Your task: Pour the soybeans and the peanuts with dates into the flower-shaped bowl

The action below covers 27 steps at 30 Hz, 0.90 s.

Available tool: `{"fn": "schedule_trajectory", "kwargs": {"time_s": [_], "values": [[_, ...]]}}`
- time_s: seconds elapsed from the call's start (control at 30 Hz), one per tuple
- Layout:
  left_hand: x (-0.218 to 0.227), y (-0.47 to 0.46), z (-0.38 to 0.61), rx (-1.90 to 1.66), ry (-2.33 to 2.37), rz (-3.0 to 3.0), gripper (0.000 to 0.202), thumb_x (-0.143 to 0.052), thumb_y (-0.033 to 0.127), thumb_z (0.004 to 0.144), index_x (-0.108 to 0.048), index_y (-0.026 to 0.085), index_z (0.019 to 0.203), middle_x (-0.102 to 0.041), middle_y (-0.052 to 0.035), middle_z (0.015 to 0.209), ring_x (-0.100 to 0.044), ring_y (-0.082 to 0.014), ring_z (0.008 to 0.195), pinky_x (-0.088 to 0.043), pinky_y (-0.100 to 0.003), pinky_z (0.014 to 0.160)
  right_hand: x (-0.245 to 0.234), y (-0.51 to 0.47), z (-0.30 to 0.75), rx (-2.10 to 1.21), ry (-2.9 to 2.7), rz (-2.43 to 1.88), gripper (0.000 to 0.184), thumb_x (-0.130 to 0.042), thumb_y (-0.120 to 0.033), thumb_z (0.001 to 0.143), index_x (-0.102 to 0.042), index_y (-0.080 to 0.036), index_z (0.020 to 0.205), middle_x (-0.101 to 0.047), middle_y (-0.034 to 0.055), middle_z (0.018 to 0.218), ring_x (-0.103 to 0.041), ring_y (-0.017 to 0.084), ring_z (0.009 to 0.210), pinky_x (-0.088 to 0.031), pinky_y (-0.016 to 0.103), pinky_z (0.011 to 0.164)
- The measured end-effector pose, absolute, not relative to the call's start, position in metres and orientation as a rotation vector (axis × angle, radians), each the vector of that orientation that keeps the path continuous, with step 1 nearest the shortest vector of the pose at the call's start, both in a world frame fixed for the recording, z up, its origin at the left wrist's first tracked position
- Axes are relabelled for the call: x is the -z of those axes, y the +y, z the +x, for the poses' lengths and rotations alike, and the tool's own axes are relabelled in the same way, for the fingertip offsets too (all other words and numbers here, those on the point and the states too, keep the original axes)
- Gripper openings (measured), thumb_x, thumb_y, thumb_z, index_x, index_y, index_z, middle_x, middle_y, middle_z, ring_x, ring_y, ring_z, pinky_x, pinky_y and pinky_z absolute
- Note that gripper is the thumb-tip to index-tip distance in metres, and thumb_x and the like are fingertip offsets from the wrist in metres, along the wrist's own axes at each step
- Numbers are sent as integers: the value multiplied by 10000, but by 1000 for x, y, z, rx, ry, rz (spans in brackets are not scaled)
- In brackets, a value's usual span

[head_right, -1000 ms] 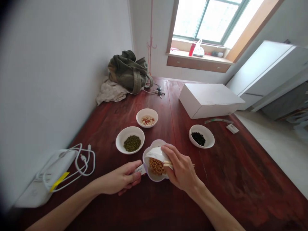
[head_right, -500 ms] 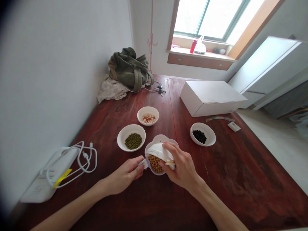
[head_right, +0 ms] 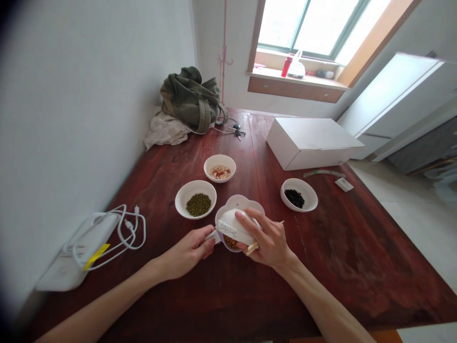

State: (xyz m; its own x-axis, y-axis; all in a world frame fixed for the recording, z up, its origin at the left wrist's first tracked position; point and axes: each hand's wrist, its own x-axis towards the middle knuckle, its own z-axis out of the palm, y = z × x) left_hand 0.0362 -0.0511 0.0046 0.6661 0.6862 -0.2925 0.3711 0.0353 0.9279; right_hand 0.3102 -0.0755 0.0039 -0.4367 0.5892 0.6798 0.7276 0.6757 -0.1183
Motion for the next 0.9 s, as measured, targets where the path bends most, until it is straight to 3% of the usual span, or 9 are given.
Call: {"fn": "schedule_trajectory", "kwargs": {"time_s": [0.2,0.67,0.9], "values": [[-5,-52,37,-316,921,1566,341,-448,490,1061,-473,187,907,-501,38,751,-401,-96,672,-319,-262,633,-1,-71,316,309,-2149,-935,540,-473,-507,1097,-623,-129,1452,-682,186,1316,-740,226,1108,-587,294,843],[-6,-54,38,-347,936,1642,315,-440,450,1074,-469,192,897,-520,48,729,-409,-95,640,-313,-271,625,6,-68,322,300,-2092,-856,619,-478,-532,1085,-550,-155,1570,-687,208,1298,-752,263,1072,-605,318,738],[-8,-55,38,-376,944,1679,310,-449,431,1074,-469,188,881,-502,46,733,-391,-96,639,-288,-280,632,4,-65,326,268,-1989,-902,588,-502,-496,1070,-556,-179,1562,-694,202,1270,-747,286,1090,-638,352,755]]}}
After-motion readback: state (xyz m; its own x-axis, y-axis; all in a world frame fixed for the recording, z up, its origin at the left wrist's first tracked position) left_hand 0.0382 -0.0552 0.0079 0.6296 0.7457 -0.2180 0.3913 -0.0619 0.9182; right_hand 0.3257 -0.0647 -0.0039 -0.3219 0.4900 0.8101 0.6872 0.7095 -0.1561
